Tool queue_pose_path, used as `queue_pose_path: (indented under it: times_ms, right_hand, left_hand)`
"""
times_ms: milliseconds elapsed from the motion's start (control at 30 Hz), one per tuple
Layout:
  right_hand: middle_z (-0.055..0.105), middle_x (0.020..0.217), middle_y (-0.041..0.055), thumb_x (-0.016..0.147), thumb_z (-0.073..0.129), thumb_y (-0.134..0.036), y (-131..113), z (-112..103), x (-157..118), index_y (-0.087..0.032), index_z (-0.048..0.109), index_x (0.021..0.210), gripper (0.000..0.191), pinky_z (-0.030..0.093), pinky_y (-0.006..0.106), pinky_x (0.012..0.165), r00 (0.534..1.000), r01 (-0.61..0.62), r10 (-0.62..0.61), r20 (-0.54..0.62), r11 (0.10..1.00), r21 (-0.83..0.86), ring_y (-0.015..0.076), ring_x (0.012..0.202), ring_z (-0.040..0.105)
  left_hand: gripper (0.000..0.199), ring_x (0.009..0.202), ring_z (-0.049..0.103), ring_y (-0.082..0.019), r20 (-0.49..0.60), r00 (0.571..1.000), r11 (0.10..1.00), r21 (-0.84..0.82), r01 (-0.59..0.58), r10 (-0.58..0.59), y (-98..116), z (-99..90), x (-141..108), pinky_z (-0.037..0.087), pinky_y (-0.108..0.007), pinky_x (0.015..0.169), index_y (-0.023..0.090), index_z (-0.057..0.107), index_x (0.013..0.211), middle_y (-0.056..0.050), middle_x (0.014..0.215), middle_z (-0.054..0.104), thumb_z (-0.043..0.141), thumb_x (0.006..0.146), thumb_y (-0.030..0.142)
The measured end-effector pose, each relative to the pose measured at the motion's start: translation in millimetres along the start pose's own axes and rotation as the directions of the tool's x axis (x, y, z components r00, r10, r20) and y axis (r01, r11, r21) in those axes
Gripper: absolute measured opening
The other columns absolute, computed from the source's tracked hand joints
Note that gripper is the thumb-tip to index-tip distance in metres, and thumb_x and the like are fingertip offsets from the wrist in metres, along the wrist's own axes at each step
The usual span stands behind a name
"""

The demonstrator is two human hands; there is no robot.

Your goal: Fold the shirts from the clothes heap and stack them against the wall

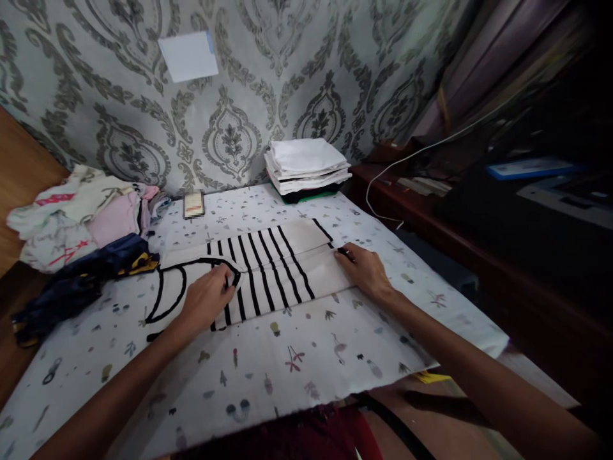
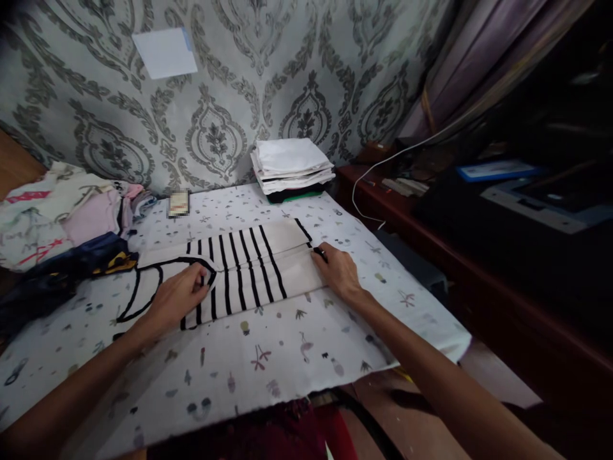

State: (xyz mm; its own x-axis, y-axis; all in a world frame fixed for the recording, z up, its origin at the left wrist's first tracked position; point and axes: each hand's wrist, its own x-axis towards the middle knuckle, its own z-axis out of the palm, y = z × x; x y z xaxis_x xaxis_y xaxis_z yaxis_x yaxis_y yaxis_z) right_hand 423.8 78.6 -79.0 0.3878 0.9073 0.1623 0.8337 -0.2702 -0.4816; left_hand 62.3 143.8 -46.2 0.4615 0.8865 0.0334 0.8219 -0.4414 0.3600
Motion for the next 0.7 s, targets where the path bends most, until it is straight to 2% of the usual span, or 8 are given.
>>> queue_pose_path:
  times_ms: [67, 133, 167, 267, 333, 467, 700]
  right_hand:
    - [0.069, 0.078, 0.0047, 0.09, 0.051, -0.042, -2, 0, 0, -0.024, 0.063, 0.086, 0.022, 0.036, 0.029, 0.06, 1.0, -0.01, 0.01, 0.003, 1.0, -0.018, 0.0219, 0.07, 0.06]
    - [0.069, 0.077, 0.0044, 0.091, 0.051, -0.041, -4, -1, 0, -0.023, 0.063, 0.085, 0.022, 0.034, 0.029, 0.06, 1.0, -0.015, 0.016, 0.021, 0.999, -0.039, 0.0212, 0.07, 0.059]
    - [0.069, 0.076, 0.0042, 0.091, 0.05, -0.04, -5, -2, 0, -0.023, 0.063, 0.084, 0.022, 0.034, 0.029, 0.06, 0.999, -0.02, 0.022, 0.035, 0.999, -0.05, 0.0208, 0.069, 0.059]
    - [0.068, 0.075, 0.0037, 0.094, 0.05, -0.039, -9, -4, 2, -0.023, 0.063, 0.084, 0.023, 0.032, 0.028, 0.06, 0.997, -0.044, 0.05, 0.065, 0.995, -0.091, 0.0201, 0.069, 0.058]
    - [0.069, 0.077, 0.0041, 0.095, 0.051, -0.039, -11, -5, 4, -0.022, 0.063, 0.086, 0.022, 0.032, 0.028, 0.06, 0.995, -0.052, 0.062, 0.078, 0.991, -0.127, 0.0205, 0.072, 0.059]
    - [0.069, 0.08, 0.0053, 0.096, 0.052, -0.038, -14, -10, 7, -0.022, 0.064, 0.089, 0.021, 0.032, 0.028, 0.062, 0.991, -0.063, 0.085, 0.106, 0.98, -0.189, 0.0213, 0.077, 0.061]
    - [0.071, 0.082, 0.007, 0.098, 0.05, -0.041, -13, -9, 6, -0.022, 0.065, 0.091, 0.026, 0.033, 0.03, 0.063, 0.991, -0.071, 0.098, 0.089, 0.962, -0.263, 0.0231, 0.078, 0.063]
  left_hand:
    - [0.036, 0.104, 0.06, -0.026, -0.053, 0.984, 0.979, 0.117, -0.165, 0.172, -1, 6.3, -3, 0.049, -0.039, 0.085, 0.02, 0.057, 0.117, -0.011, 0.114, 0.066, 0.041, 0.085, 0.017]
    - [0.05, 0.125, 0.054, -0.027, -0.045, 0.947, 0.938, 0.163, -0.307, 0.317, -6, 17.0, -4, 0.046, -0.044, 0.1, 0.017, 0.052, 0.132, -0.015, 0.136, 0.058, 0.033, 0.087, 0.01]
    - [0.056, 0.131, 0.051, -0.027, -0.027, 0.934, 0.922, 0.174, -0.345, 0.355, -10, 23.0, -4, 0.044, -0.046, 0.106, 0.016, 0.048, 0.138, -0.015, 0.143, 0.055, 0.029, 0.087, 0.007]
    - [0.063, 0.138, 0.047, -0.027, 0.0, 0.926, 0.907, 0.205, -0.369, 0.377, -23, 38.8, -5, 0.041, -0.047, 0.111, 0.017, 0.042, 0.147, -0.014, 0.152, 0.048, 0.026, 0.087, 0.005]
    - [0.064, 0.139, 0.046, -0.027, -0.02, 0.922, 0.901, 0.221, -0.374, 0.388, -28, 44.6, -6, 0.041, -0.048, 0.112, 0.019, 0.041, 0.149, -0.013, 0.154, 0.046, 0.026, 0.088, 0.005]
    - [0.063, 0.139, 0.047, -0.026, -0.064, 0.906, 0.887, 0.241, -0.393, 0.419, -31, 47.2, -8, 0.042, -0.047, 0.112, 0.02, 0.043, 0.148, -0.013, 0.153, 0.048, 0.026, 0.089, 0.004]
    - [0.062, 0.136, 0.05, -0.025, -0.085, 0.905, 0.893, 0.227, -0.389, 0.416, -32, 48.0, -6, 0.044, -0.047, 0.11, 0.02, 0.045, 0.146, -0.012, 0.151, 0.051, 0.027, 0.089, 0.004]
